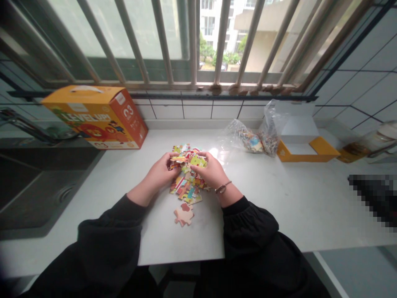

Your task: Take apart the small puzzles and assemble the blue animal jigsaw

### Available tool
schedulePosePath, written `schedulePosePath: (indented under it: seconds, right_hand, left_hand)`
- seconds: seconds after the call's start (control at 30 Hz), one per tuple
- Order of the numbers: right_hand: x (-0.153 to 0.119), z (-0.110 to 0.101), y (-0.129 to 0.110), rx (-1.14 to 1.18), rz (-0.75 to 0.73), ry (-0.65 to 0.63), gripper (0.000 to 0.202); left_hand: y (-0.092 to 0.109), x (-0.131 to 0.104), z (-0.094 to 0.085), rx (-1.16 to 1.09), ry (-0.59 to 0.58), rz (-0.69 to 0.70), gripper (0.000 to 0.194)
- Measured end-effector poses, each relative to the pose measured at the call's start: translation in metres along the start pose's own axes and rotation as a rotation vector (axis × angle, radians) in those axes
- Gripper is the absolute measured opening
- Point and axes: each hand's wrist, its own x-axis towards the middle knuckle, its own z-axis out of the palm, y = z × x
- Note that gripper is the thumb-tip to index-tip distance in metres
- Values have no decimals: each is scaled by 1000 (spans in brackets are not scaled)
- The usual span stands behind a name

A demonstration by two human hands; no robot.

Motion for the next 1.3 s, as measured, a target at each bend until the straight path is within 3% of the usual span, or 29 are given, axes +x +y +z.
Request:
schedulePosePath:
  seconds: [0.2, 0.33, 0.57, 0.77, 0.93, 1.17, 1.3]
  right_hand:
    - [4, 5, 12, 293, 12, -39, 56]
    - [2, 7, 8, 359, 40, -38, 55]
    - [-4, 6, -4, 376, 150, -108, 55]
    - [-1, 0, -2, 475, 163, -15, 54]
    - [-2, 5, -7, 613, 180, -30, 55]
    - [-5, 21, -5, 624, 235, -5, 60]
    - [-6, 21, -5, 588, 247, 0, 64]
  left_hand:
    - [2, 0, 12, -543, 6, -151, 55]
    - [10, -1, 13, -694, 10, -221, 53]
    - [3, 4, 12, -737, 109, -238, 42]
    - [0, 8, 8, -644, 234, -311, 27]
    - [0, 7, 14, -616, 142, -328, 27]
    - [15, 1, 16, -908, 29, -253, 34]
    - [22, -2, 13, -918, 16, -236, 34]
